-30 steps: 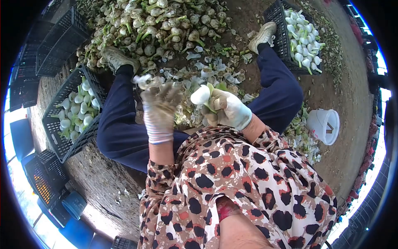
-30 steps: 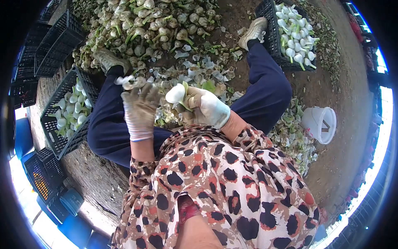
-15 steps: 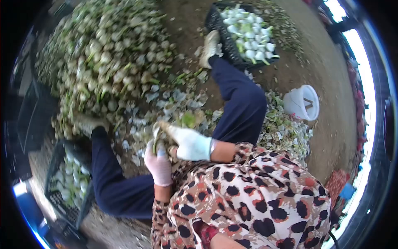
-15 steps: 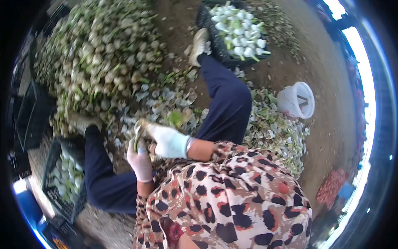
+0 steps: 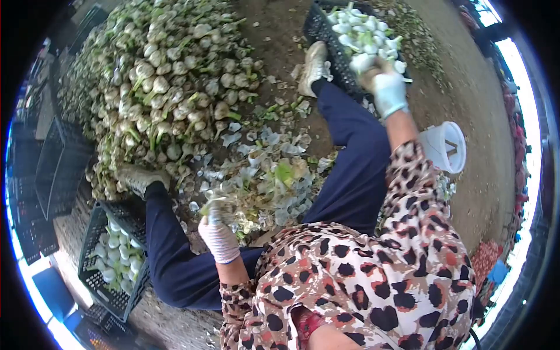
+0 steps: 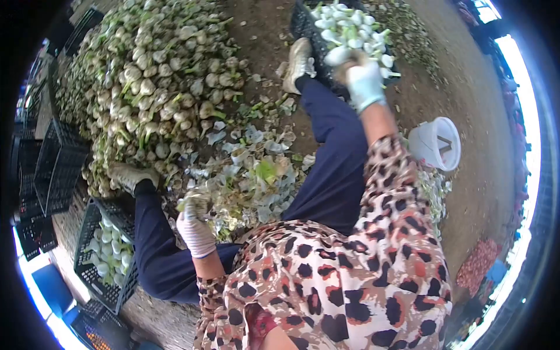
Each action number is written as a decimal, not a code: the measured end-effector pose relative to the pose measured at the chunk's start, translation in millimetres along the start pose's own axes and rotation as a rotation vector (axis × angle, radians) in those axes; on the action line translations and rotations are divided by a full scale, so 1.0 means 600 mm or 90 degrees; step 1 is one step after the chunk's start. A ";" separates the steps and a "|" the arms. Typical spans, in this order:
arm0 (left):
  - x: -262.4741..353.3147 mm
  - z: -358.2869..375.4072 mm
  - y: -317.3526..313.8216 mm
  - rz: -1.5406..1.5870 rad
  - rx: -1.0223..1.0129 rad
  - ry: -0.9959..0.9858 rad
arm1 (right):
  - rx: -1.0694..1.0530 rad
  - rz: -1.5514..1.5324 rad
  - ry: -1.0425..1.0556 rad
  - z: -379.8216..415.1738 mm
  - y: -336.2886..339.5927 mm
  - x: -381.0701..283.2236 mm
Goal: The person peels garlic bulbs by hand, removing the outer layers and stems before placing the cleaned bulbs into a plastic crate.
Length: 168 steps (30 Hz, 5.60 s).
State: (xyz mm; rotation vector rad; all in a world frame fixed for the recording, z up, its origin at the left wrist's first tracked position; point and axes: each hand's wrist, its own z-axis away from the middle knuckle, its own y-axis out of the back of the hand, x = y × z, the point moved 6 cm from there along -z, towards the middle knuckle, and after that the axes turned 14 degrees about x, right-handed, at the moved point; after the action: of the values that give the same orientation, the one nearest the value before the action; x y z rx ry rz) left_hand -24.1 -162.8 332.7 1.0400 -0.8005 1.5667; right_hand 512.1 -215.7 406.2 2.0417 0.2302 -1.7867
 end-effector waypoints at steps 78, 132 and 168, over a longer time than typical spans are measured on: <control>0.110 0.185 0.015 0.296 -0.355 0.078 | -0.598 -0.317 -0.317 0.567 -0.193 -0.155; 0.092 0.127 -0.005 -0.050 -0.163 -0.118 | -0.706 -0.638 -0.811 0.571 -0.164 -0.092; 0.058 0.107 -0.003 0.042 -0.098 0.045 | -0.574 -0.088 -0.566 0.480 -0.330 -0.011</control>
State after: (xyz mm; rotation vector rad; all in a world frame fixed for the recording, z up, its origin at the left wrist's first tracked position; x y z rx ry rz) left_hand -11.4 -205.8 390.1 0.8498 -0.8994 1.5630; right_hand 172.7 -155.0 347.3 0.5648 0.7291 -1.9599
